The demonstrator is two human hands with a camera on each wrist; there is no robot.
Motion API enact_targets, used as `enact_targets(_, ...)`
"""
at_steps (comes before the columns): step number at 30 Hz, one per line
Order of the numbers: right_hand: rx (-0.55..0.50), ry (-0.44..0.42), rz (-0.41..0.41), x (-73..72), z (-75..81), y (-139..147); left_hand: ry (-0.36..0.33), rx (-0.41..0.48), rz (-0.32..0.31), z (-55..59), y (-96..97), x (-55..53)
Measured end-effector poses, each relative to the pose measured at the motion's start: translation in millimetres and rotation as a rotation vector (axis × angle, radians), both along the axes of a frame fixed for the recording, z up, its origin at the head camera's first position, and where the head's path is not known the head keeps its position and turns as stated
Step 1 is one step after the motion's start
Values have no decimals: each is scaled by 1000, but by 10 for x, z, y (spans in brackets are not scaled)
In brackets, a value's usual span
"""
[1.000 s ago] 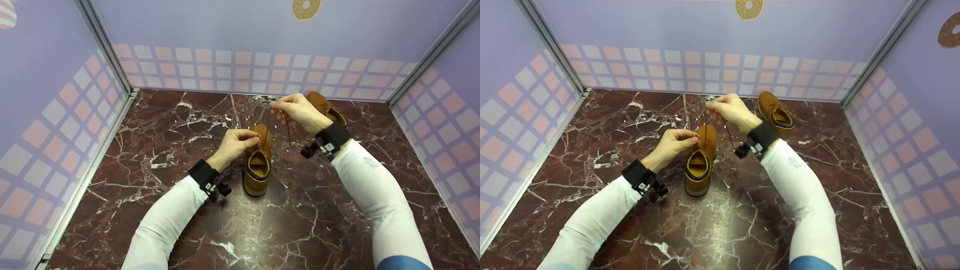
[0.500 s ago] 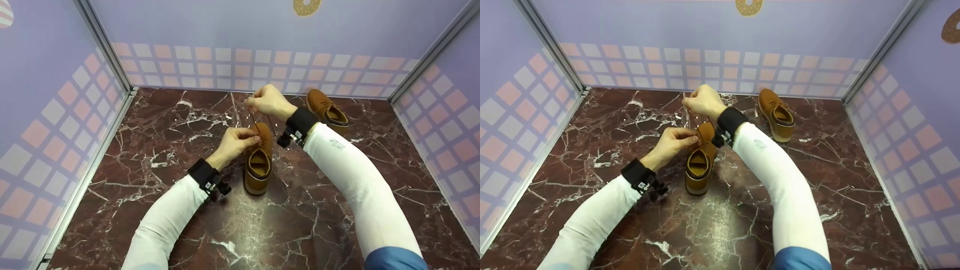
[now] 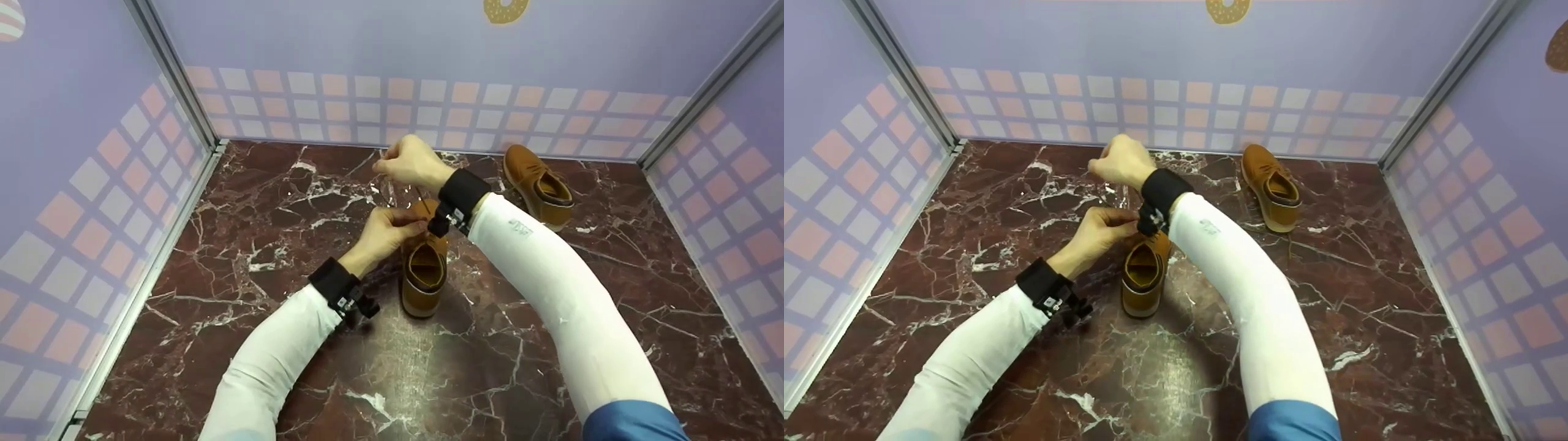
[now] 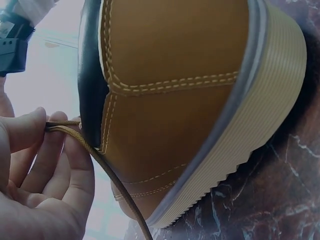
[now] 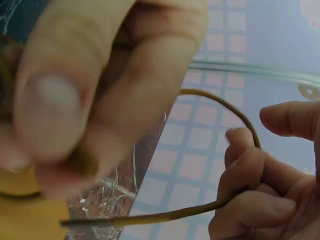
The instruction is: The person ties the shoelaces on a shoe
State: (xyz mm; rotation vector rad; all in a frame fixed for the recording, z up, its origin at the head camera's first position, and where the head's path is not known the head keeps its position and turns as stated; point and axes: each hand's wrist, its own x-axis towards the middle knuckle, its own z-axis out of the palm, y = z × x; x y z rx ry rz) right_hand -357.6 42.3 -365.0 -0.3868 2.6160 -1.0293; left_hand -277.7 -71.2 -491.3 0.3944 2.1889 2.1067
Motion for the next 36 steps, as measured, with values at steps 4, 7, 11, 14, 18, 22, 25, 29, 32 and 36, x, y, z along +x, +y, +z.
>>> enact_targets(4, 70, 42, 74, 56, -10, -101, -13, -14, 14, 8, 13, 8)
enact_targets(7, 42, 77, 191, 86, -31, -146, -36, 6, 13, 8, 26, 14)
enact_targets(11, -88, 118, 332, 110, -56, -153, -59, 22, 26, 5, 42, 18)
enact_targets(14, -191, 115, 358, 117, -54, -113, -48, 25, 29, 0, 56, 12)
enact_targets(18, -273, 91, 340, 123, -54, -9, -24, 36, 16, -17, 71, 2)
enact_targets(22, -315, 95, 320, 154, -120, 149, -58, 65, 1, -34, 74, 2)
enact_targets(25, -318, 135, 315, 181, -204, 287, -65, 48, 8, -31, 76, 1)
enact_targets(29, -270, 207, 330, 198, -314, 469, -31, 1, 31, -34, 73, -12)
enact_targets(32, -225, 231, 335, 204, -378, 592, -22, -6, 39, -42, 72, -21)
enact_targets(36, -201, 232, 323, 227, -455, 736, -28, -13, 33, -44, 66, -21)
